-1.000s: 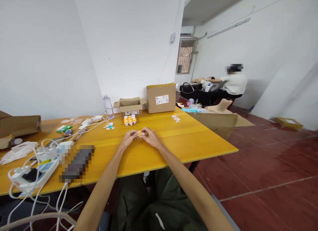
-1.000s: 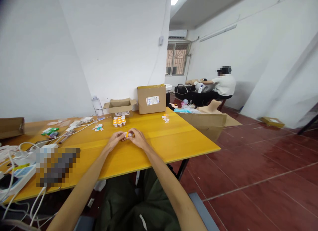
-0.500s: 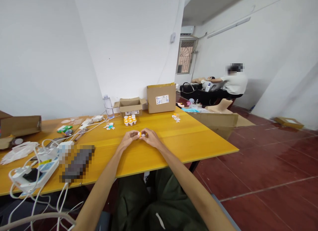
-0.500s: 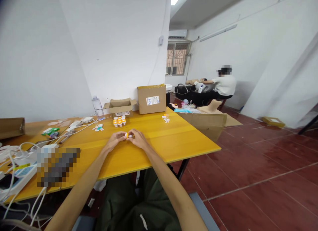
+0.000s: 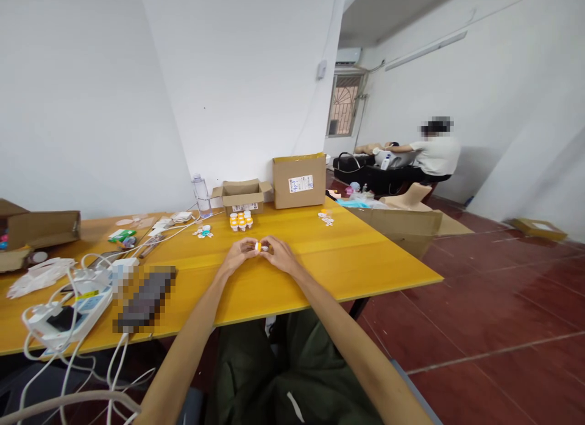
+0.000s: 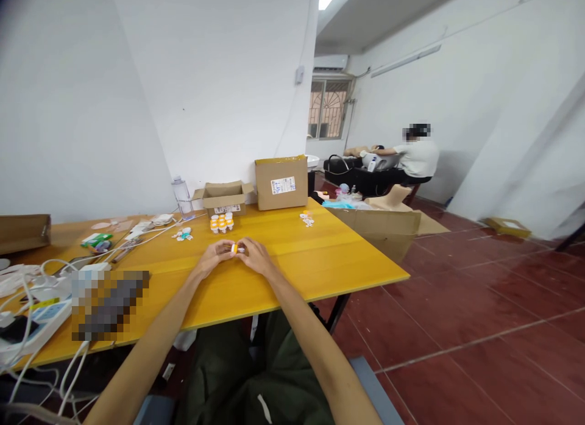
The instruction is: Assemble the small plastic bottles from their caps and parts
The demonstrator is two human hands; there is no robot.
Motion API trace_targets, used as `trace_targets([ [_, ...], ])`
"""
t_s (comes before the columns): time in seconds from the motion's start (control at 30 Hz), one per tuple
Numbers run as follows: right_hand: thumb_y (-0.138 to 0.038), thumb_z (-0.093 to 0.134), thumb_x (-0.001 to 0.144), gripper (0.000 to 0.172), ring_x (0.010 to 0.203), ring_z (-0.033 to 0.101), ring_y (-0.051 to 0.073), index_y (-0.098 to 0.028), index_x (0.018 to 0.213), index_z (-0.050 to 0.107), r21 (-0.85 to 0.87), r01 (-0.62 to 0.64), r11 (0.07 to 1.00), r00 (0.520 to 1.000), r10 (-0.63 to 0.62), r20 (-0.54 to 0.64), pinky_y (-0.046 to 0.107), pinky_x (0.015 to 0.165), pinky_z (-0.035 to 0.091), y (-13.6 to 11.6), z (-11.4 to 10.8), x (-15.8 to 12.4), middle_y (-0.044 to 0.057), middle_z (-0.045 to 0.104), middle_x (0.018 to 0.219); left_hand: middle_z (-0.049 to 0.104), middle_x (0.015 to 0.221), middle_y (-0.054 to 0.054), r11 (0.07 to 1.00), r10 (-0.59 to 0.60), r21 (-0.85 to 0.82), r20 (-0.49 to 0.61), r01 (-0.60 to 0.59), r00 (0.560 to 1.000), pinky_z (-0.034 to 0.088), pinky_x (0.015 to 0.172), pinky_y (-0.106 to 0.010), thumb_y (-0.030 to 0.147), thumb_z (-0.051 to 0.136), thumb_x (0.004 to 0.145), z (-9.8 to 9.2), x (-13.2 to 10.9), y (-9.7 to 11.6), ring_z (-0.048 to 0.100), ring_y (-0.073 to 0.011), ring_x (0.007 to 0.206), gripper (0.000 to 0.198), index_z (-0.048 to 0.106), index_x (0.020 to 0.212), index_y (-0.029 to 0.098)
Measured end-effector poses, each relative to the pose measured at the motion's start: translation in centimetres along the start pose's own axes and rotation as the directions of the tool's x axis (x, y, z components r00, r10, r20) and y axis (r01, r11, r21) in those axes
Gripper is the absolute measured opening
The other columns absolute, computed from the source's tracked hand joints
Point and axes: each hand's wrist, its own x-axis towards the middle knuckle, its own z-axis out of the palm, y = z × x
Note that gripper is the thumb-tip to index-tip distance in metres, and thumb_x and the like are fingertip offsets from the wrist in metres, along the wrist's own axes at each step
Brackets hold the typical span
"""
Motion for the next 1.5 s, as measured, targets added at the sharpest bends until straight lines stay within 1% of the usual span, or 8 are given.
trace_targets([
  [0.1,-0.022,0.066,0.082,0.018,0.093,0.062,0.020,-0.026,0.099,0.064,-0.029,0.025,0.999,0.999,-0.026,-0.020,0.031,0.081,0.049,0.0,0.1,-0.1,0.003,0.067,0.099,0.074,0.093,-0.004,1.000,0.011,-0.009,-0.024,-0.012,1.000,0.051,0.085,-0.033,0.043,0.086,0.059,0.2,0.0,0.2,0.067,-0.0199,0.089,0.046,0.069,0.094,0.019],
  [0.23,-0.024,0.066,0.083,0.017,0.093,0.062,0.021,-0.027,0.100,0.064,-0.026,0.036,0.999,0.999,-0.037,-0.031,0.031,0.081,0.048,0.1,0.2,-0.1,0.003,0.067,0.100,0.070,0.073,-0.002,0.998,0.017,0.057,-0.026,-0.015,1.000,0.051,0.072,-0.030,0.053,0.078,0.069,0.4,0.0,0.5,0.064,-0.0168,0.071,0.040,0.070,0.085,0.018],
  [0.33,-0.025,0.067,0.083,0.017,0.092,0.062,0.021,-0.027,0.099,0.064,-0.020,0.039,0.999,0.999,-0.040,-0.023,0.031,0.081,0.048,0.1,0.1,-0.1,0.003,0.067,0.099,0.067,0.065,-0.002,0.996,0.025,0.086,-0.010,-0.025,1.000,0.050,0.069,-0.029,0.054,0.077,0.070,0.4,0.0,0.4,0.063,-0.0164,0.067,0.038,0.070,0.079,0.017],
  [0.6,-0.022,0.068,0.080,0.015,0.088,0.062,0.019,-0.026,0.095,0.066,0.021,0.013,1.000,1.000,-0.013,-0.003,0.030,0.079,0.048,-0.1,0.0,-0.1,0.002,0.067,0.096,0.071,0.081,-0.003,0.999,0.026,0.046,-0.010,-0.026,1.000,0.050,0.073,-0.029,0.047,0.082,0.065,0.3,-0.1,0.3,0.065,-0.0167,0.075,0.037,0.070,0.084,0.017],
  [0.93,-0.022,0.072,0.073,0.027,0.083,0.062,0.016,-0.024,0.098,0.064,0.208,-0.046,0.977,0.999,0.048,-0.006,0.027,0.072,0.050,0.3,0.4,0.5,0.000,0.068,0.097,0.071,0.082,-0.003,1.000,0.002,-0.016,-0.047,-0.003,0.999,0.050,0.075,-0.030,0.045,0.084,0.061,0.2,-0.1,0.8,0.063,-0.0158,0.074,0.039,0.070,0.084,0.018],
  [1.03,-0.023,0.070,0.074,0.021,0.081,0.063,0.016,-0.023,0.094,0.064,0.244,-0.057,0.968,0.998,0.062,-0.011,0.027,0.070,0.050,0.5,0.5,0.6,0.001,0.068,0.094,0.071,0.082,-0.003,1.000,-0.003,-0.022,-0.051,0.002,0.999,0.049,0.074,-0.030,0.047,0.084,0.062,0.3,-0.2,1.0,0.062,-0.0155,0.073,0.039,0.070,0.084,0.018],
  [1.17,-0.027,0.069,0.077,0.013,0.077,0.064,0.016,-0.022,0.089,0.065,0.249,-0.047,0.967,0.999,0.051,-0.009,0.027,0.068,0.051,0.7,0.6,0.6,0.001,0.069,0.087,0.070,0.077,-0.003,1.000,-0.005,-0.017,-0.044,0.005,0.999,0.049,0.073,-0.030,0.049,0.082,0.063,0.3,-0.3,1.1,0.062,-0.0160,0.072,0.038,0.070,0.083,0.018],
  [1.5,-0.031,0.068,0.080,0.014,0.076,0.064,0.016,-0.022,0.090,0.068,0.231,-0.048,0.972,0.998,0.054,-0.020,0.027,0.068,0.050,0.5,0.5,0.5,0.002,0.071,0.087,0.070,0.074,-0.003,1.000,-0.004,-0.018,-0.035,0.004,0.999,0.051,0.071,-0.030,0.053,0.082,0.064,0.2,-0.4,1.1,0.063,-0.0164,0.070,0.042,0.071,0.084,0.018],
])
